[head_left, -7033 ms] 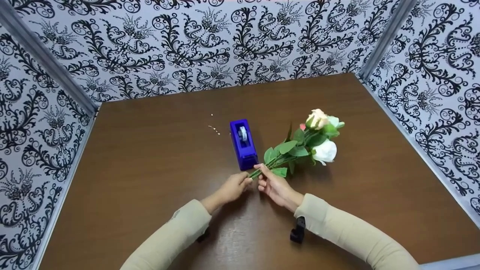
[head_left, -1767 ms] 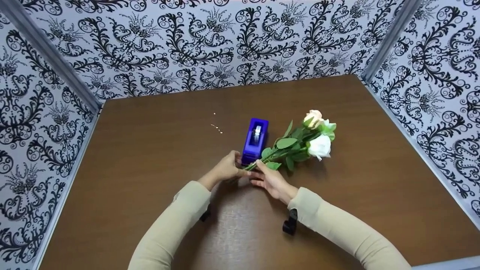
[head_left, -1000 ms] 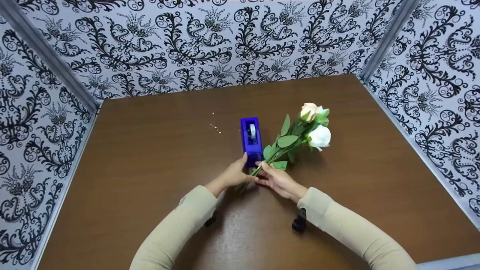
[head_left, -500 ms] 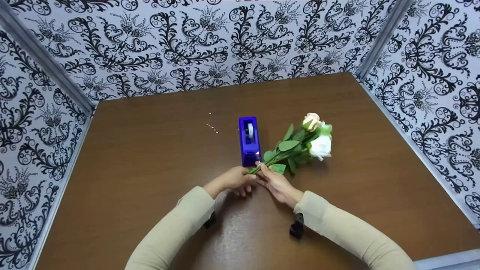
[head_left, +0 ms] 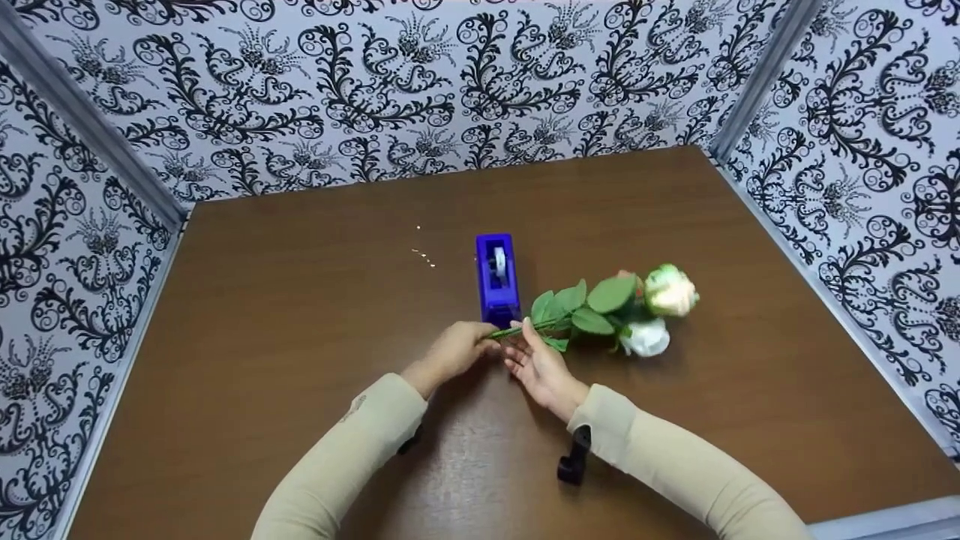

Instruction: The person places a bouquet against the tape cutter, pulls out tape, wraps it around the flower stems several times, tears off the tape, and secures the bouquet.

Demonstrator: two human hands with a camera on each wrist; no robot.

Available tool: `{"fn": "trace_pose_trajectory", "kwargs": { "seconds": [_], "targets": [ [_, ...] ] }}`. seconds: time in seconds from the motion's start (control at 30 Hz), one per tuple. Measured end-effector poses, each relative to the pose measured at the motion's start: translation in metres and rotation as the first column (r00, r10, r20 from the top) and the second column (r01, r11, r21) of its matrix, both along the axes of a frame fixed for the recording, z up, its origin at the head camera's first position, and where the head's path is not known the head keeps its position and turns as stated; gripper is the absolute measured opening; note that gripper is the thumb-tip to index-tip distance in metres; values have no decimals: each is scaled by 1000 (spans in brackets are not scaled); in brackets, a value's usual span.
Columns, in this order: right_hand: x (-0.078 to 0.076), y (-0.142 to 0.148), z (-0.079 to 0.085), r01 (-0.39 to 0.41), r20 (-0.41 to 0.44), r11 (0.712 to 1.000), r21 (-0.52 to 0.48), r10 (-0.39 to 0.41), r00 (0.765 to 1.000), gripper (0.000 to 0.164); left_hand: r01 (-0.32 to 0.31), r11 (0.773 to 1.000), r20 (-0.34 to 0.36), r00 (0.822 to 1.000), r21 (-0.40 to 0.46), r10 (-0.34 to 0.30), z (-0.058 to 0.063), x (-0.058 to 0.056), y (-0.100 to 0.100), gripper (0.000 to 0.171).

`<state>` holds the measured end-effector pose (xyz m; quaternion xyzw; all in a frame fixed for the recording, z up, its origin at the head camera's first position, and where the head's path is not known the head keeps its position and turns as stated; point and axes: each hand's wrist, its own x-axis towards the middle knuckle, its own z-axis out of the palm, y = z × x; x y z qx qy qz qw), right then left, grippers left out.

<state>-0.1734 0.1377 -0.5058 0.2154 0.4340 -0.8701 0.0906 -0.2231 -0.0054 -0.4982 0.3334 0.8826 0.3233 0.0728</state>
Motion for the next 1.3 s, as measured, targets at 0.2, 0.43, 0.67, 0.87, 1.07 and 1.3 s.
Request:
{"fn": "trace_pose_trajectory", "kwargs": {
  "seconds": [0.2,0.43,0.67,0.87,1.07,1.3],
  "targets": [
    [-2,-10,-6,69,-27,998,-12,-70,997,38,-19,983,-493,867,-185,-76,-16,-5,-1,5],
    [-3,-11,-7,76,-108,996,53,-70,992,38,-58,964,-523,847,-259,-90,-14,-6,-4,24],
    [-6,-6,-7,43,-127,998,39,-38,991,39,12,983,-35,999,-181,-19,2,-14,-2,31],
    [-8,-8,-2,76,-112,996,-55,-82,990,30,22,1000,-47,999,-7,-22,-5,-18,-6,19],
    [-13,-10,-3,97,-40,994,-41,-99,994,16,-9,995,-142,990,97,23,-11,-17,-8,13],
    [-19,-9,-6,139,-49,989,41,-137,989,13,-76,995,-74,995,-67,71,-3,-16,-6,20]
  ]
}}
